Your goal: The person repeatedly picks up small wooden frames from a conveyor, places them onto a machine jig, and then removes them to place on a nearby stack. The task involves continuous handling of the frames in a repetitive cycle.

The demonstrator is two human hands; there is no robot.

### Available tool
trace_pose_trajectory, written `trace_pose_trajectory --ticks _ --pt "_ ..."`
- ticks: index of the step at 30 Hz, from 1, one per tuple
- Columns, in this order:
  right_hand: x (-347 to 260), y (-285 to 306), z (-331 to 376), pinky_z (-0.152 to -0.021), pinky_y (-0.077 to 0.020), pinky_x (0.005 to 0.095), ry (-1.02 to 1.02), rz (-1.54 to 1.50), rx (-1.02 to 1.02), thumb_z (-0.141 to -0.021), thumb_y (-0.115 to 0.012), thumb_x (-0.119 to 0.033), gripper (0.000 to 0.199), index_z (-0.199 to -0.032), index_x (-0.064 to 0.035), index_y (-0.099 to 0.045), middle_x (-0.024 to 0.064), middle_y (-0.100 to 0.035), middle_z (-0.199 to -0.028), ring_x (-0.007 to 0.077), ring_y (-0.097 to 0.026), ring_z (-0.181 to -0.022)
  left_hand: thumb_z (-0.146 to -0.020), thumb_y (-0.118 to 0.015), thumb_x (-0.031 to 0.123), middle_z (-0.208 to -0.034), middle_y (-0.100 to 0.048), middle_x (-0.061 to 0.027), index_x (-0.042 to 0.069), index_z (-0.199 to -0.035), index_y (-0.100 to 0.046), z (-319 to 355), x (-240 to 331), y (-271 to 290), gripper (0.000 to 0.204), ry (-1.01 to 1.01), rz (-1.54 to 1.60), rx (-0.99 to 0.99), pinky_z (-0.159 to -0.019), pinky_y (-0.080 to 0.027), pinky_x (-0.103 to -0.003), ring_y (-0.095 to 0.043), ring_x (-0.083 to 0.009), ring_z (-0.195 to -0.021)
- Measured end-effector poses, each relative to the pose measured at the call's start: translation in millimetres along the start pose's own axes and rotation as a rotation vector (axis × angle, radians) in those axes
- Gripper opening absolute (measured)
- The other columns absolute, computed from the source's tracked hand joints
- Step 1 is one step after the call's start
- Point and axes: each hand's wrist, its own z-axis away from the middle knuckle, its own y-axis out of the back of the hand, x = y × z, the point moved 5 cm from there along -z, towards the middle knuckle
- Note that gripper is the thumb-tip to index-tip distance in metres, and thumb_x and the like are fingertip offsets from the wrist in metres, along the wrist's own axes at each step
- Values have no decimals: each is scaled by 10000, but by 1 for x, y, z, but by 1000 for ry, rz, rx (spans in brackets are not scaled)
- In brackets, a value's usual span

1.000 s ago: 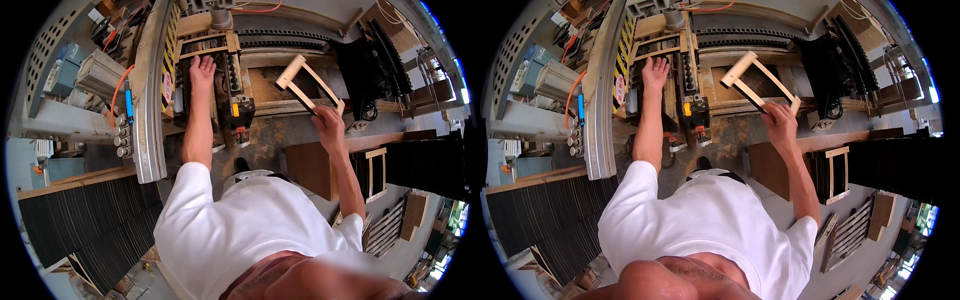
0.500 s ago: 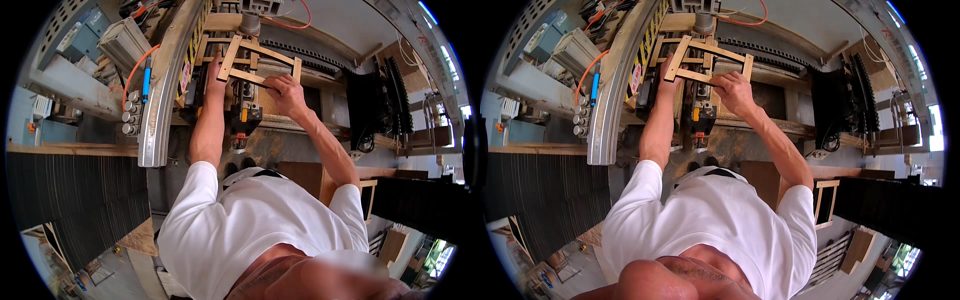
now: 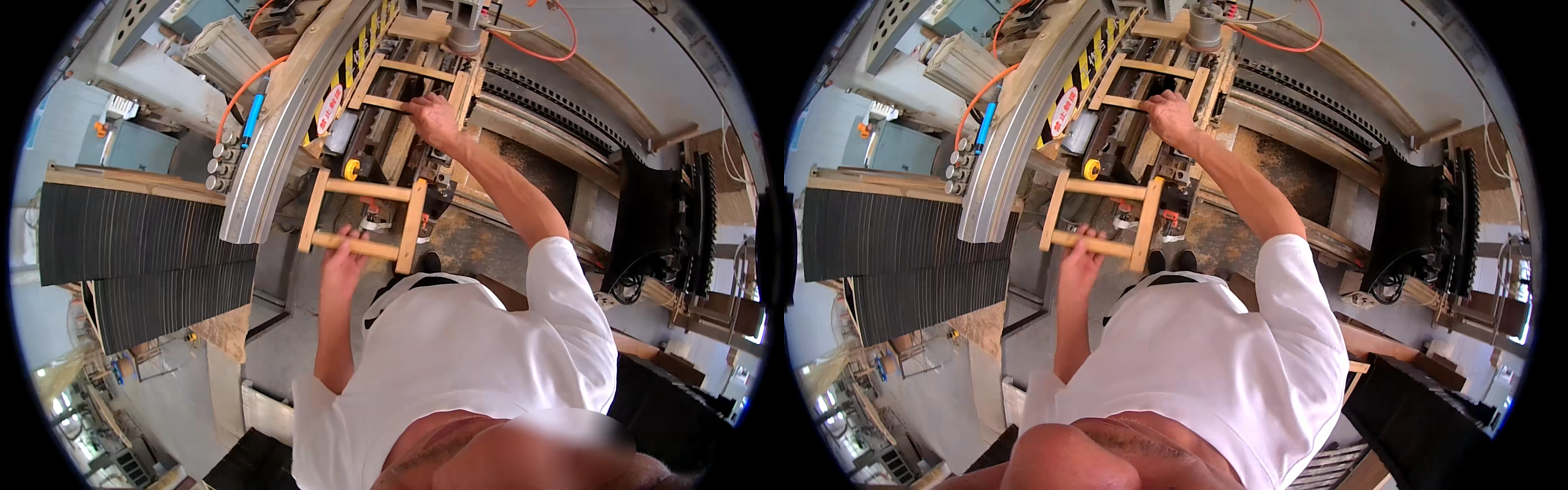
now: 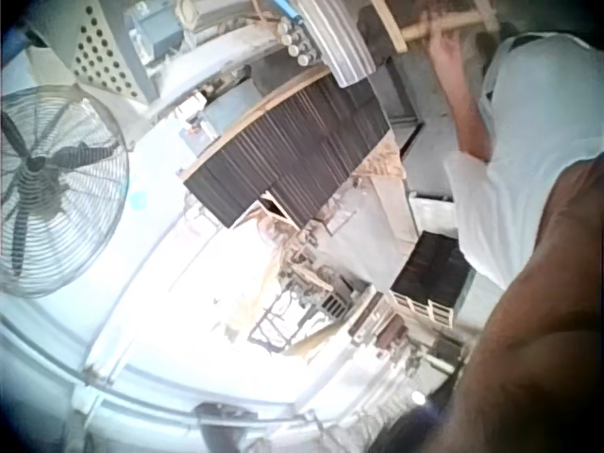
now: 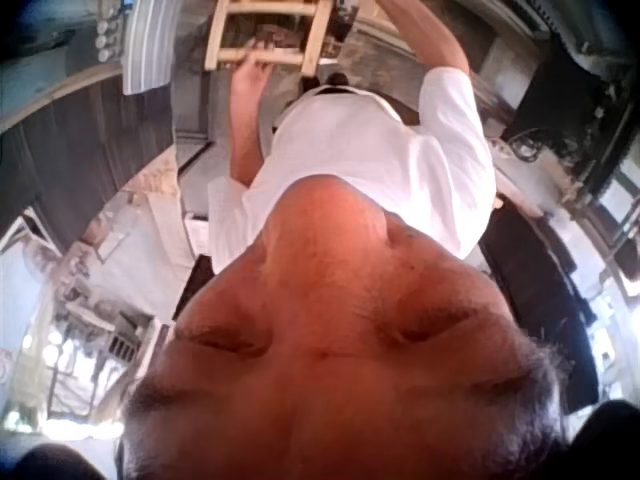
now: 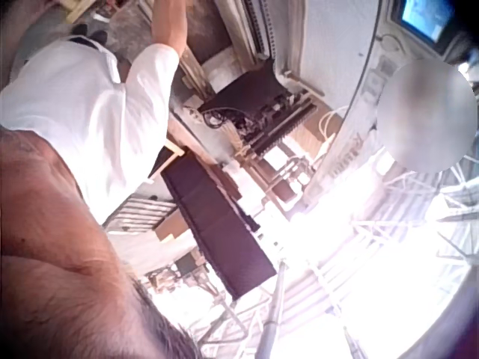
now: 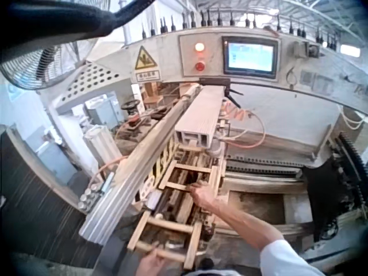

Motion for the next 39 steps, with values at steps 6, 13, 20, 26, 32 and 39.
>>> trace_pose_trajectory --ticks 6,13,20,26,32,39 --pt "22 2 -29 -829 -412 382 25 184 -138 -740 -634 -108 316 -1051 -144 -685 40 -688 -942 246 -567 -955 -916 -605 106 -1126 -618 -50 79 -1204 -546 71 -4 51 295 -134 38 253 -929 -509 -418 -577 -253 -1138" --pt "52 -4 -60 -821 -382 388 42 323 -229 -768 -608 -108 180 -923 -124 -698 114 -696 -777 270 -593 -962 -900 -637 125 -1108 -631 -24 100 -1171 -556 70 -22 101 284 -170 50 371 -909 -510 -399 -590 -223 -1117" --pt "55 -7 -63 -807 -383 395 41 300 -230 -773 -597 -89 161 -900 -121 -692 120 -690 -761 280 -602 -929 -918 -616 167 -1084 -634 -19 103 -1106 -578 59 -42 122 202 -139 14 420 -936 -489 -382 -582 -214 -1107" --pt "53 -5 -64 -806 -384 395 11 293 -257 -770 -600 -85 148 -881 -115 -693 114 -689 -754 273 -605 -929 -917 -604 156 -1084 -628 -43 98 -1112 -571 56 -51 135 205 -125 -54 437 -881 -518 -377 -603 -212 -1061" --pt "51 -5 -67 -817 -384 388 3 321 -259 -788 -584 -86 155 -886 -123 -698 114 -697 -799 270 -599 -971 -885 -634 118 -1111 -622 -73 58 -1211 -522 59 -47 140 349 -137 -111 513 -847 -514 -395 -618 -230 -1029" --pt "57 -7 -63 -817 -388 398 20 317 -214 -794 -578 -95 237 -982 -171 -699 122 -699 -839 290 -600 -972 -887 -638 139 -1109 -632 -56 66 -1253 -528 96 -10 124 389 -213 -378 602 -805 -507 -317 -615 -181 -1006"
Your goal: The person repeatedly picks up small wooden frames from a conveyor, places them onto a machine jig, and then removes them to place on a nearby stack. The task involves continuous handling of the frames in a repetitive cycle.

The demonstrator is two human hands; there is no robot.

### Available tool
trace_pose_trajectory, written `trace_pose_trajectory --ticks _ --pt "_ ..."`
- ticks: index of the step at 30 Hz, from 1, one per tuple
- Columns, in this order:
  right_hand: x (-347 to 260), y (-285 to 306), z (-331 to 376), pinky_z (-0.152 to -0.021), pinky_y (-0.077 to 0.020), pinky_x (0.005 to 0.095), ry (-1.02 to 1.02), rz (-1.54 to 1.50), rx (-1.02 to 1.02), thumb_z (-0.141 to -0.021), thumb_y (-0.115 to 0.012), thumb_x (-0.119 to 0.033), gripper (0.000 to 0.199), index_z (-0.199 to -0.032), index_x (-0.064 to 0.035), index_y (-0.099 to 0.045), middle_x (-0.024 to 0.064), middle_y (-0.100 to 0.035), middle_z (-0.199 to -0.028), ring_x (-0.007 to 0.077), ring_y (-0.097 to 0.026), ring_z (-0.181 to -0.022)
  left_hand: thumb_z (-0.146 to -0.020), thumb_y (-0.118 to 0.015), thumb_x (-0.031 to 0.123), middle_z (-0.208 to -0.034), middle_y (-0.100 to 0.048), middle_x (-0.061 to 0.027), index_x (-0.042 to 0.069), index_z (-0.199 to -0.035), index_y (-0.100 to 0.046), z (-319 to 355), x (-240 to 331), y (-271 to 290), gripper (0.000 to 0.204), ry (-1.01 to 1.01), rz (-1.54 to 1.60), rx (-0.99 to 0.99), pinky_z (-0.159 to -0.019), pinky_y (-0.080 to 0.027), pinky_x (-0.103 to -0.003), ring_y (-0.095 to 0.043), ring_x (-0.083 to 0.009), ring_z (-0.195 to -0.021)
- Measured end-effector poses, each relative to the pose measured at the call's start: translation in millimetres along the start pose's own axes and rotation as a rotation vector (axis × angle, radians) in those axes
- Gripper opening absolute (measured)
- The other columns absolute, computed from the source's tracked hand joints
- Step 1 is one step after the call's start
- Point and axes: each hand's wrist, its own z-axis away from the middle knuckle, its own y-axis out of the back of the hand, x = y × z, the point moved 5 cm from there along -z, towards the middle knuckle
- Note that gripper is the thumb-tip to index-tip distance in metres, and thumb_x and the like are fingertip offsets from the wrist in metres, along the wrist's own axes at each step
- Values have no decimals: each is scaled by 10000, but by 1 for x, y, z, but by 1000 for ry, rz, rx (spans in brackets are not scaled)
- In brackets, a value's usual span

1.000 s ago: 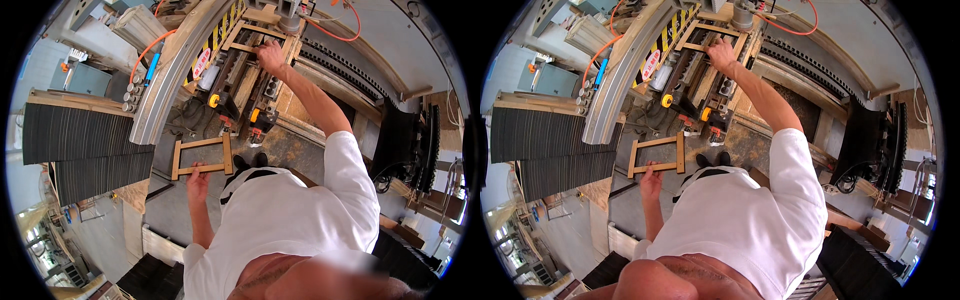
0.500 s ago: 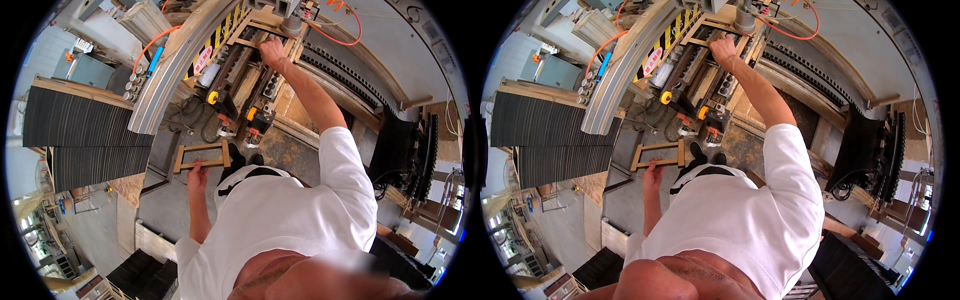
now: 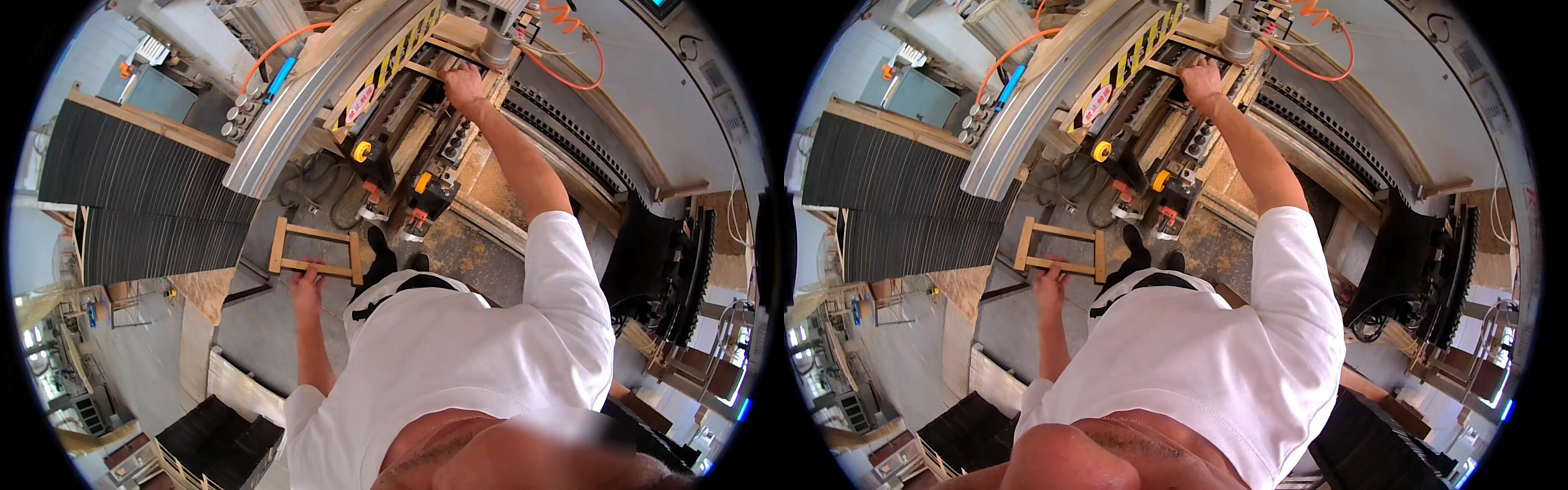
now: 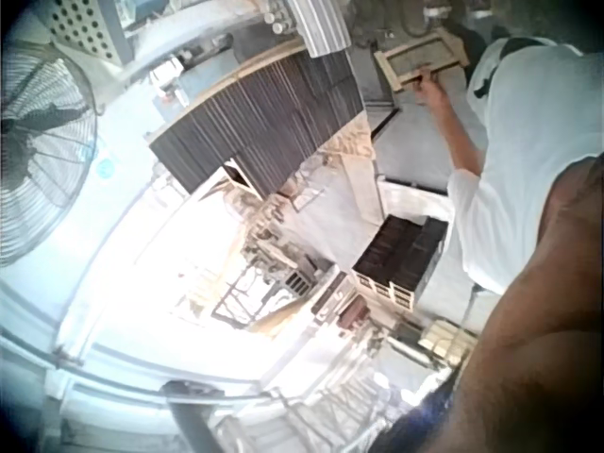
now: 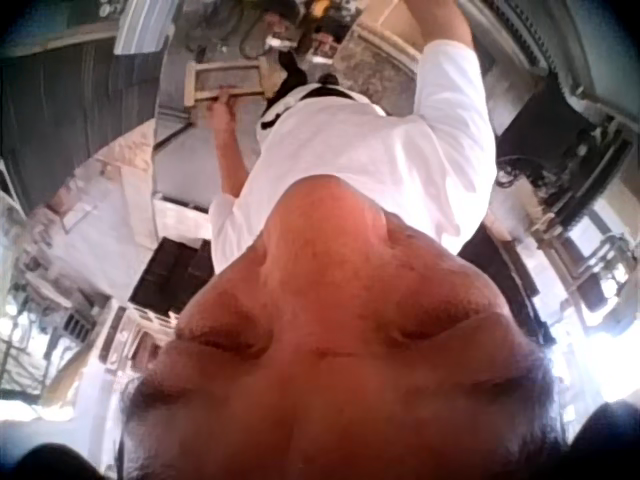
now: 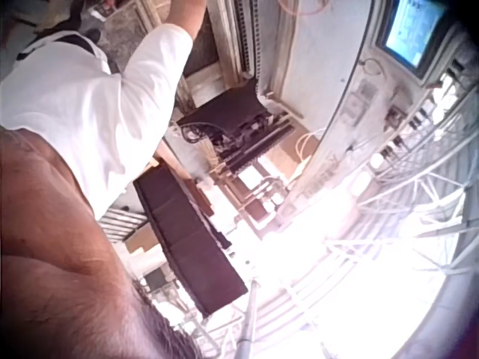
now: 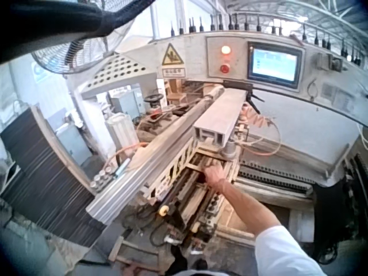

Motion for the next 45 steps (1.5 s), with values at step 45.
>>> trace_pose_trajectory --ticks 45 --pt "-326 52 320 -716 -502 295 -605 -993 -184 -850 -652 -97 302 -1135 1 -637 125 -677 -969 151 -637 -808 -958 -517 470 -1099 -644 -149 -62 -1220 -556 15 537 324 595 -1097 30 272 -789 -470 -275 -609 -172 -924"
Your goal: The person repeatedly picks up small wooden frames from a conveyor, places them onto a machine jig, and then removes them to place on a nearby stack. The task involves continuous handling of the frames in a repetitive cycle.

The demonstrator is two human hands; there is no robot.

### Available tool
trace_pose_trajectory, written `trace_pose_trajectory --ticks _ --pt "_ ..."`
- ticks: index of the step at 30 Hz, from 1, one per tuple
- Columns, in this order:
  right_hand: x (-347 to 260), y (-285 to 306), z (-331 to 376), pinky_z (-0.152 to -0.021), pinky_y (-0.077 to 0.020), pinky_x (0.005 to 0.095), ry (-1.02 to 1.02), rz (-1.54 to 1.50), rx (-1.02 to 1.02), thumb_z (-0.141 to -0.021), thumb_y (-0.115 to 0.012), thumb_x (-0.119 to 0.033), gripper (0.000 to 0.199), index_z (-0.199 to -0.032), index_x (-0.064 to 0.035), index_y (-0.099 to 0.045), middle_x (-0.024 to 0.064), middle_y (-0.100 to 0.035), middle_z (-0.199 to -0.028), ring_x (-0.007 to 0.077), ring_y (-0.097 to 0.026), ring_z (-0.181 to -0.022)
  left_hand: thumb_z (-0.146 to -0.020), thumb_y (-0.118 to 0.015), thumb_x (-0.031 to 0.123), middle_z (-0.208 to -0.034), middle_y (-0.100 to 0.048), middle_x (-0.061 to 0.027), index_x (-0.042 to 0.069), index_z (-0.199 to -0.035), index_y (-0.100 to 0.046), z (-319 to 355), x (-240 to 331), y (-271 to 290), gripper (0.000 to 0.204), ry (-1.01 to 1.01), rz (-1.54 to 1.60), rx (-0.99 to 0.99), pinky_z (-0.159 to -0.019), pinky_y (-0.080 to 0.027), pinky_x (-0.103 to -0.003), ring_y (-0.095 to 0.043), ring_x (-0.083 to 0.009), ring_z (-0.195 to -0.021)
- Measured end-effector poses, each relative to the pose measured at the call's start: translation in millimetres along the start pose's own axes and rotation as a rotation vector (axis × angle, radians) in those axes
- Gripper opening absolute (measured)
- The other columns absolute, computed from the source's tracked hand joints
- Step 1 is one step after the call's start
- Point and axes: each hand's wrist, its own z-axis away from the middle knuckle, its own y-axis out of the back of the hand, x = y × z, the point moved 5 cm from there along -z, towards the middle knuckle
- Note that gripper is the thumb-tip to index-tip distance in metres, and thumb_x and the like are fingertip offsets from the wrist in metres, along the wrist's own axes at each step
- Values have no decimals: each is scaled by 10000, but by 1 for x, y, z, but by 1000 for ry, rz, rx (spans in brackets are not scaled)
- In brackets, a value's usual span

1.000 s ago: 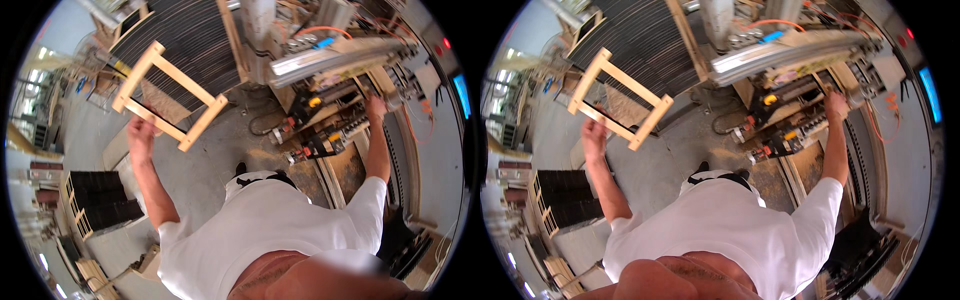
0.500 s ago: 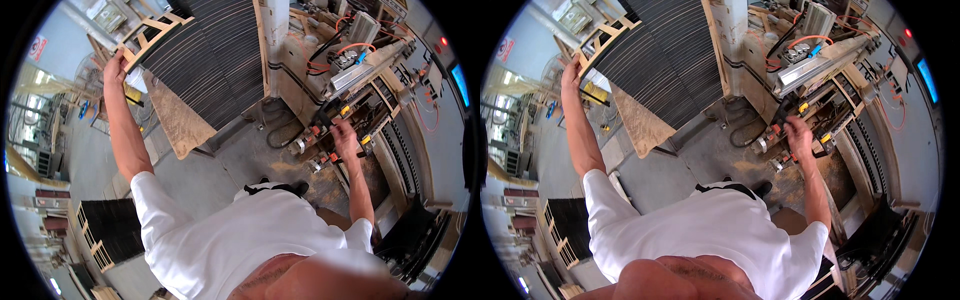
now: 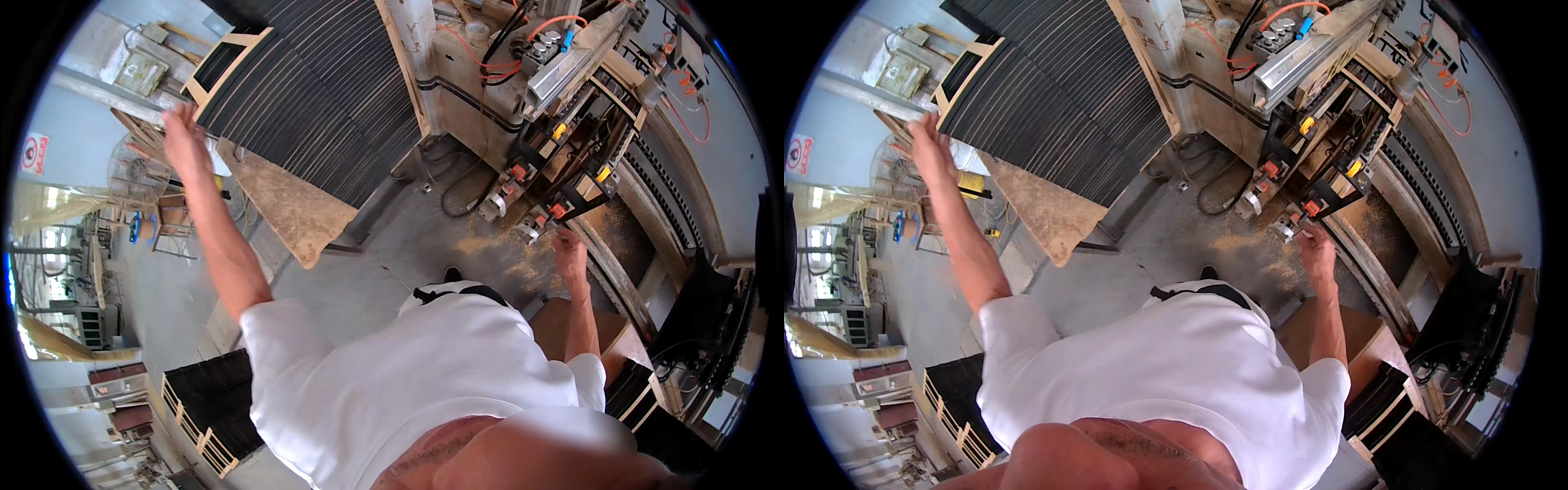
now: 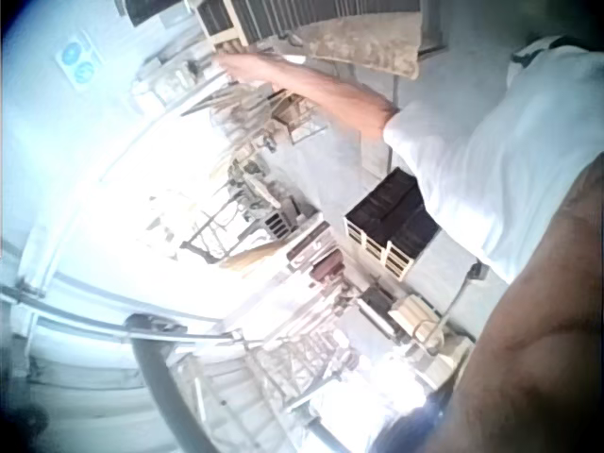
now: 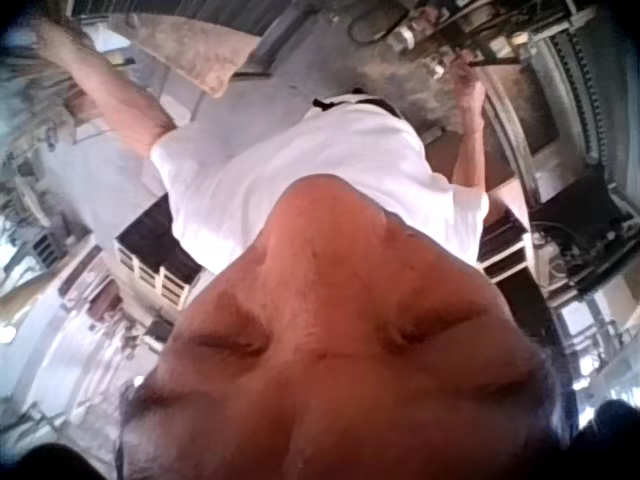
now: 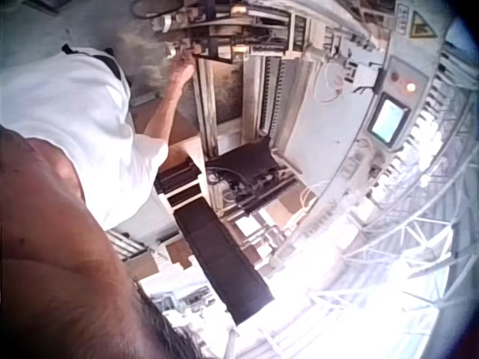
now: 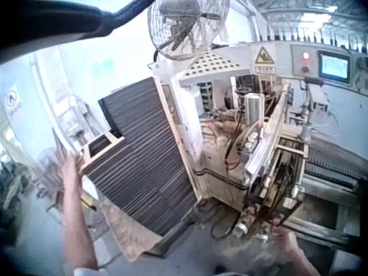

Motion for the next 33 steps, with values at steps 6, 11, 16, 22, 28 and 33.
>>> trace_pose_trajectory --ticks 6,11,16,22,28,33 --pt "54 18 33 -727 -504 285 7 -3 77 -855 -626 -74 273 -1115 8 -644 104 -681 -930 152 -627 -797 -958 -574 251 -1070 -643 -106 -68 -1184 -584 75 0 -38 392 -266 -159 67 -827 -462 -288 -568 -142 -926" --pt "87 41 63 -741 -508 305 -46 108 122 -850 -628 -114 270 -1090 5 -654 123 -691 -898 162 -650 -816 -942 -595 282 -1030 -654 -120 -56 -1110 -630 67 -3 -40 379 -246 -244 87 -830 -462 -311 -569 -165 -905" --pt "101 88 105 -775 -491 415 -27 194 213 -818 -636 -174 284 -1074 -53 -649 147 -627 -993 344 -609 -913 -965 -508 276 -949 -685 -204 -40 -945 -679 54 -18 -11 360 -306 -1091 242 -711 -513 -391 -623 -248 -760" --pt "67 231 211 -826 -498 416 102 462 806 -787 -671 -112 254 -1035 -61 -653 137 -651 -1020 344 -600 -978 -1005 -414 341 -834 -626 -134 -29 -924 -621 215 -14 -87 432 -503 -282 123 -685 -515 -322 -599 -223 -755" --pt "102 295 347 -849 -484 426 -389 991 996 -778 -704 -179 314 -1072 -93 -636 128 -647 -1069 337 -603 -996 -905 -570 145 -1039 -647 -164 -36 -1097 -600 446 -124 -252 265 368 94 -715 -808 -568 -318 -648 -232 -932" --pt "134 274 395 -838 -482 429 -823 645 791 -856 -644 -184 348 -1192 -129 -571 122 -660 -1051 325 -599 -997 -973 -535 291 -1159 -607 -185 -46 -1233 -519 516 -165 -356 426 663 69 -1025 -879 -533 -369 -621 -259 -1048"
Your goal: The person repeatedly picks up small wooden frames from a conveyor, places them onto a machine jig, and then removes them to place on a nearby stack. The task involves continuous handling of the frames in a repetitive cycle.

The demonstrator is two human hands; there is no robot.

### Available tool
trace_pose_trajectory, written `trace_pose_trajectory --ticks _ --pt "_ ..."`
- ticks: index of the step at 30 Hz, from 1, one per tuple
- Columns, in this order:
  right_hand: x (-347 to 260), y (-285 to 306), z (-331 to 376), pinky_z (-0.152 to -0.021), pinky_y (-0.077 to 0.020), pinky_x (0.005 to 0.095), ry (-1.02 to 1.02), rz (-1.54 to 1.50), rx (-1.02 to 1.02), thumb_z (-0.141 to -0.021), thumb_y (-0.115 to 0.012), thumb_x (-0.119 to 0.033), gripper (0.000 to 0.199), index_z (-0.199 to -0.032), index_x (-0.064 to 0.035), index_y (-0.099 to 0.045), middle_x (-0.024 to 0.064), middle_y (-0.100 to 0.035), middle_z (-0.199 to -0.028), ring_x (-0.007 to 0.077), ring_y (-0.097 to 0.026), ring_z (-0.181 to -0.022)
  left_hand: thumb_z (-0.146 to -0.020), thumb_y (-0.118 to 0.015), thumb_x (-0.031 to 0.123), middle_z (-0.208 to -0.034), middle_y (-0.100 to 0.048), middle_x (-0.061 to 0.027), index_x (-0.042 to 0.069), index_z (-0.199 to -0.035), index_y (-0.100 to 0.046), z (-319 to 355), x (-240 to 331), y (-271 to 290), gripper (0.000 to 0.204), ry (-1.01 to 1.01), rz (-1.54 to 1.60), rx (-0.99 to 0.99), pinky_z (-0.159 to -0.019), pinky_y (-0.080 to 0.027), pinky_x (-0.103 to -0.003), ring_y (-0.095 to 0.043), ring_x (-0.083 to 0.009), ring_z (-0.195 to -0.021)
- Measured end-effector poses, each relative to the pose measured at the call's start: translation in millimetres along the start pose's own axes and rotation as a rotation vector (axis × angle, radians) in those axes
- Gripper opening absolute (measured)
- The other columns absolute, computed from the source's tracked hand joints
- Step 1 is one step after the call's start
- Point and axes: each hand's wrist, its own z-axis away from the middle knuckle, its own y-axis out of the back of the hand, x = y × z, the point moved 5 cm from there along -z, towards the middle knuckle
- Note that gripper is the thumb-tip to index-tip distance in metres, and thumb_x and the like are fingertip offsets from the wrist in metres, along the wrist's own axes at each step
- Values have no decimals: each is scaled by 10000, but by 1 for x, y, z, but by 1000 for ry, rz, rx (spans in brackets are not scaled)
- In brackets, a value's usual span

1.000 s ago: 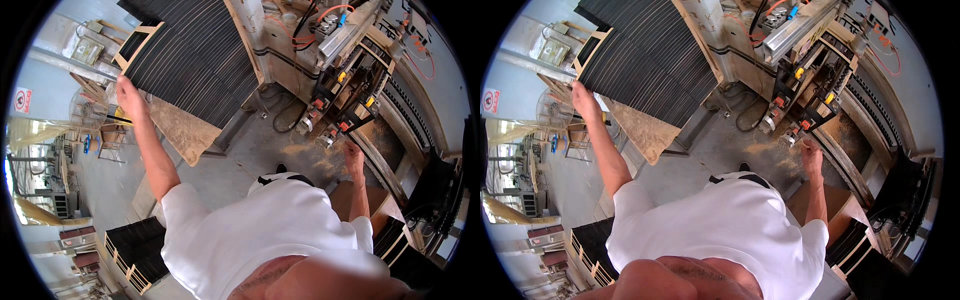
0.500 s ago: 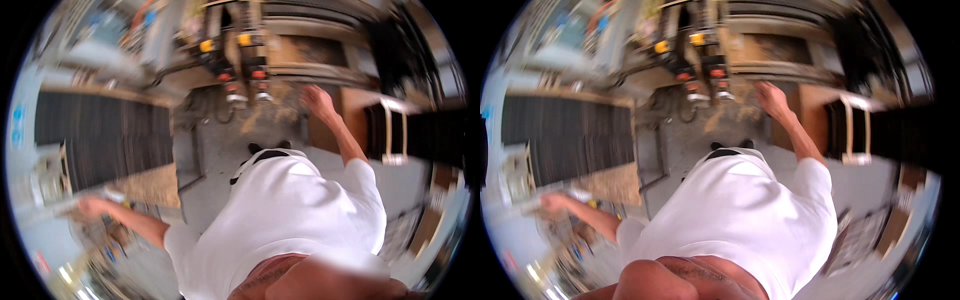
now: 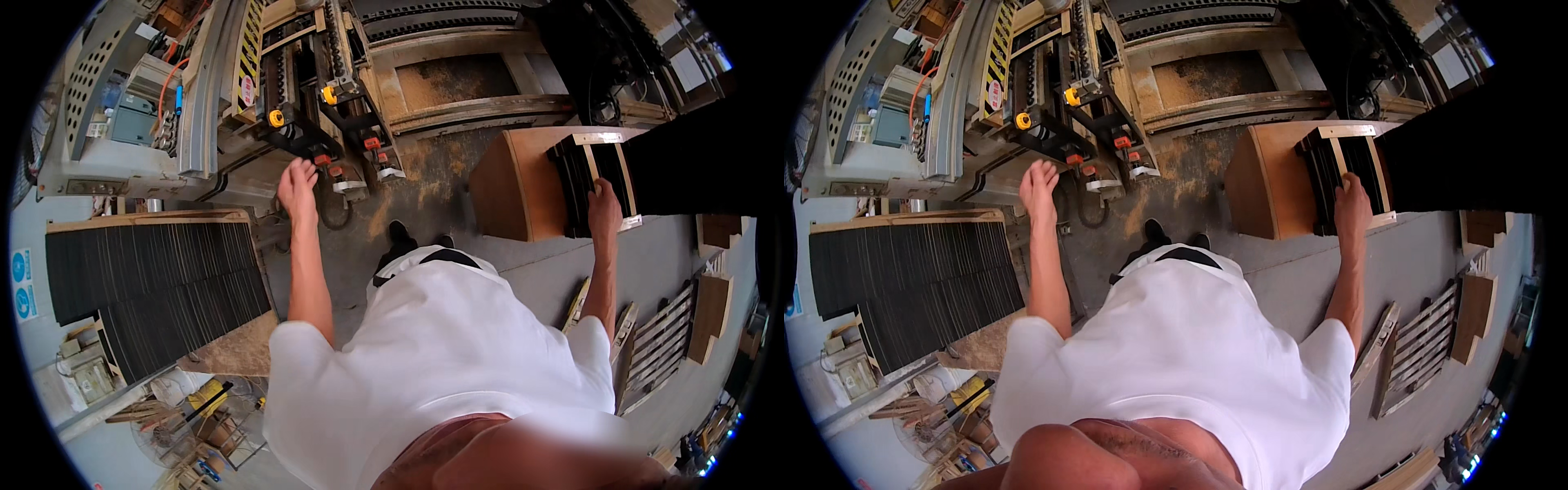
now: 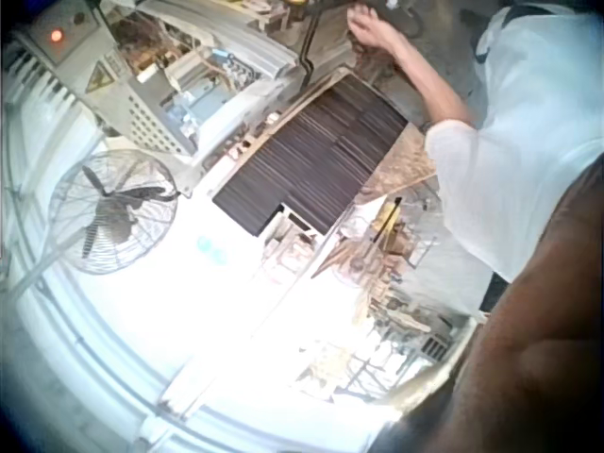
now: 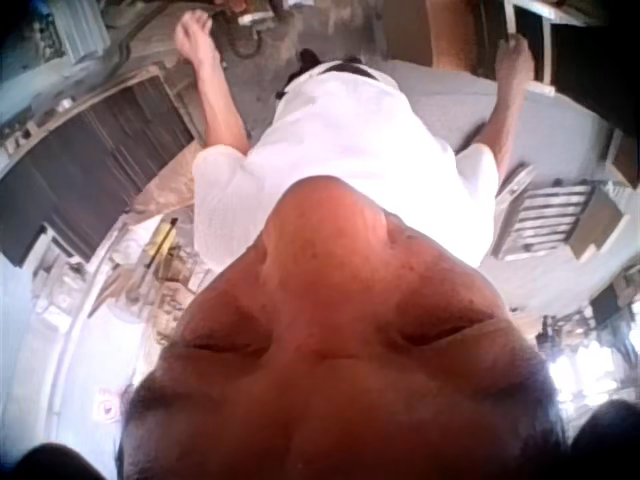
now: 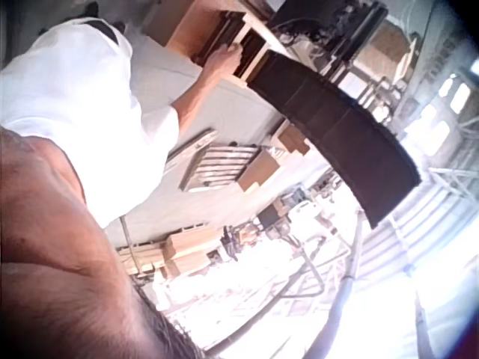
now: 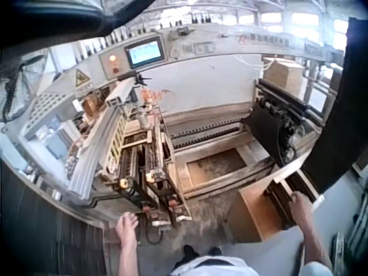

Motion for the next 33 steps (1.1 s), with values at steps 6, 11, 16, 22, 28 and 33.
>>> trace_pose_trajectory --ticks 6,11,16,22,28,33 --pt "-2 -3 6 -808 -483 412 -20 -110 160 -889 -619 -157 265 -1146 -94 -625 122 -669 -1038 310 -614 -929 -967 -544 311 -1152 -615 -142 -17 -1230 -514 -151 -19 -58 422 196 156 -94 -902 -518 -387 -616 -257 -1051" --pt "-36 21 11 -820 -481 363 -109 -342 273 -897 -630 -133 256 -1142 -63 -639 127 -656 -992 257 -614 -923 -974 -524 352 -1434 -390 -201 -42 -1445 -251 -266 0 -115 672 292 273 -186 -1051 -415 -436 -411 -346 -1310" --pt "-127 35 -5 -788 -482 318 8 -497 284 -869 -644 -29 263 -1131 -55 -643 113 -640 -985 206 -606 -895 -977 -486 415 -1540 -126 -213 16 -1499 -33 -364 2 -143 797 325 489 -165 -1147 -287 -482 -188 -367 -1416" --pt "-278 25 -43 -747 -494 321 346 -453 140 -815 -662 20 252 -1059 -41 -650 115 -652 -974 253 -603 -859 -979 -497 386 -1558 -27 -175 133 -1513 -107 -409 2 -150 708 349 859 -179 -1174 -186 -504 -121 -341 -1436" --pt "-431 -22 -108 -786 -501 380 786 -444 91 -753 -681 -34 221 -971 -66 -670 85 -679 -985 286 -608 -895 -955 -566 205 -1352 -416 -135 70 -1340 -400 -336 -7 -129 441 354 869 -172 -1090 -348 -491 -402 -303 -1256" --pt "-557 -95 -148 -787 -487 386 1132 -447 54 -772 -675 -110 214 -984 -83 -679 70 -682 -976 281 -598 -872 -953 -558 156 -1186 -568 -77 86 -1247 -509 -212 -36 -75 307 427 831 -231 -986 -464 -442 -539 -253 -1115"
